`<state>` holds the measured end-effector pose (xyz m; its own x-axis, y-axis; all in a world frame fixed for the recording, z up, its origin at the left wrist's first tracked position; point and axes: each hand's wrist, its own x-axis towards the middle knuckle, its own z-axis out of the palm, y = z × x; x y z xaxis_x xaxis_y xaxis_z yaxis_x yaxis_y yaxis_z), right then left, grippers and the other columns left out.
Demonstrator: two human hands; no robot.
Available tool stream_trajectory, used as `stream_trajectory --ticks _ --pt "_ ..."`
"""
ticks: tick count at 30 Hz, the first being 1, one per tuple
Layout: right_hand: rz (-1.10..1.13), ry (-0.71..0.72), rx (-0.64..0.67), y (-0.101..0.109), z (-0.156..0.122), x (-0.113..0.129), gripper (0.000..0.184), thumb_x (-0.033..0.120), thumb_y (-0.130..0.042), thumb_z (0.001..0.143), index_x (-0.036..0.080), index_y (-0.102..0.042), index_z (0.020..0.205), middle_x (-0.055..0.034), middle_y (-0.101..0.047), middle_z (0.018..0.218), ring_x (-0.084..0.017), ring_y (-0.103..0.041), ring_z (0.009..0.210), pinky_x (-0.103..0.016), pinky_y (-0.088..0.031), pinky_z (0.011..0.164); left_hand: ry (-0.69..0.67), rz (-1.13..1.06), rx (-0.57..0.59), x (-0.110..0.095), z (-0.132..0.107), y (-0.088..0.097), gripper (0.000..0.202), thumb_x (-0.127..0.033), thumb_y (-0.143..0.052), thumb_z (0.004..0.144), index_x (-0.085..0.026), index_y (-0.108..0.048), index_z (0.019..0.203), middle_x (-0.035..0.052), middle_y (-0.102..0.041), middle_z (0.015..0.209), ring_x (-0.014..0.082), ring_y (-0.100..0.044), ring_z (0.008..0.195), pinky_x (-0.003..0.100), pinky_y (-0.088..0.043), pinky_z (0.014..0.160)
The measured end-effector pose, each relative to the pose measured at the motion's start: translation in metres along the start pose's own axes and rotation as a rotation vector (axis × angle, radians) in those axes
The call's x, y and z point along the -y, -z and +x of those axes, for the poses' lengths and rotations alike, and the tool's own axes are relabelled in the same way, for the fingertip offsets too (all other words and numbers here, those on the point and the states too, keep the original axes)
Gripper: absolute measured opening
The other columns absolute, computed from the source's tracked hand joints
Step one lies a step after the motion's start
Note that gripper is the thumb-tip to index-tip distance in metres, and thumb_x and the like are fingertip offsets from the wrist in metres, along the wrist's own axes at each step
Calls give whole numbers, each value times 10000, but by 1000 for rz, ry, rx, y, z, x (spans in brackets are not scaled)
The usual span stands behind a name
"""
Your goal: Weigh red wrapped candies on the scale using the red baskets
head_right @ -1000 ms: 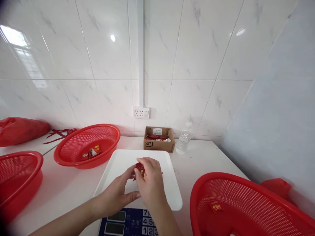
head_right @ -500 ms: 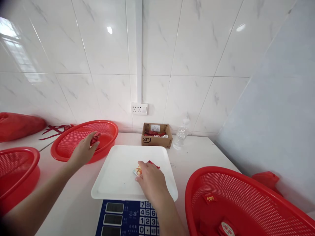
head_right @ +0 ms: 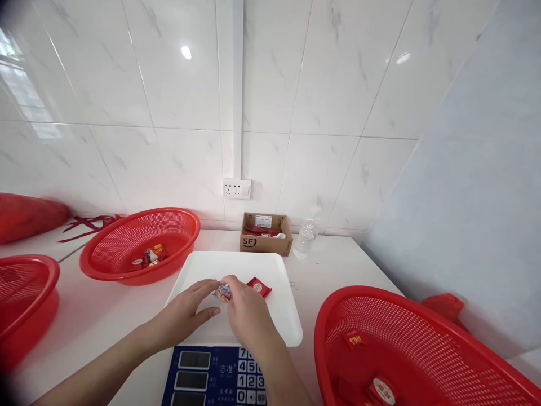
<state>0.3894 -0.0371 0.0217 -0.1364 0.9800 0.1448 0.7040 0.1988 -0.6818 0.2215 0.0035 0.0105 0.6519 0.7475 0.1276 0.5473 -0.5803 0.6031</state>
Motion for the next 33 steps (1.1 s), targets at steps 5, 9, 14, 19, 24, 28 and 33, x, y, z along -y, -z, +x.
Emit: stream_trajectory --ticks 5,9,14,19,24,28,33 --pt "177 65 -40 0 -6 5 398 121 -386 845 255 -502 1201 -28 -646 1107 -165 -603 993 -300 -457 837 73 -146 -79 -3 0 2 174 -306 -449 875 -236 -566 983 1 -690 893 175 -624 780 268 -453 676" --pt "39 -43 -118 4 -3 -1 411 235 -419 884 214 -470 1291 -77 -595 1228 -216 -546 1120 -381 -422 943 181 -6 -307 14 1 29 216 -380 -432 858 -207 -551 808 9 -661 718 177 -602 648 246 -412 577" --pt "-200 -172 -56 8 3 -21 491 188 -421 878 166 -408 1368 -112 -497 1348 -281 -422 1259 -436 -395 977 557 297 -556 47 3 84 529 -490 -365 867 -187 -407 1298 50 -661 768 246 -615 653 269 -375 491" --pt "-332 -186 59 5 7 -32 527 24 -389 804 160 -488 1303 -119 -526 1317 -282 -466 1220 -425 -404 951 480 203 -431 54 -4 75 598 -478 -388 867 -191 -300 1385 11 -652 761 217 -609 669 277 -412 543" --pt "-349 -116 63 0 8 -28 501 -32 -319 778 193 -600 1126 -77 -622 1178 -242 -541 1106 -382 -426 892 241 70 -214 31 -8 29 384 -426 -427 871 -215 -564 1160 20 -651 799 176 -595 670 287 -464 627" --pt "-73 -34 52 0 2 -19 444 68 -330 857 243 -522 1217 -45 -604 1213 -204 -537 1122 -359 -420 924 25 34 -127 9 -9 13 356 -340 -467 879 -274 -534 1222 57 -626 1137 211 -590 999 340 -478 847" --pt "356 4 79 3 -9 -2 454 301 -344 941 354 -275 1387 -25 -446 1395 -155 -511 1167 -364 -388 997 -70 -40 -72 -5 -11 12 300 -276 -481 886 -283 -550 1177 46 -604 1185 205 -549 1074 335 -457 883"
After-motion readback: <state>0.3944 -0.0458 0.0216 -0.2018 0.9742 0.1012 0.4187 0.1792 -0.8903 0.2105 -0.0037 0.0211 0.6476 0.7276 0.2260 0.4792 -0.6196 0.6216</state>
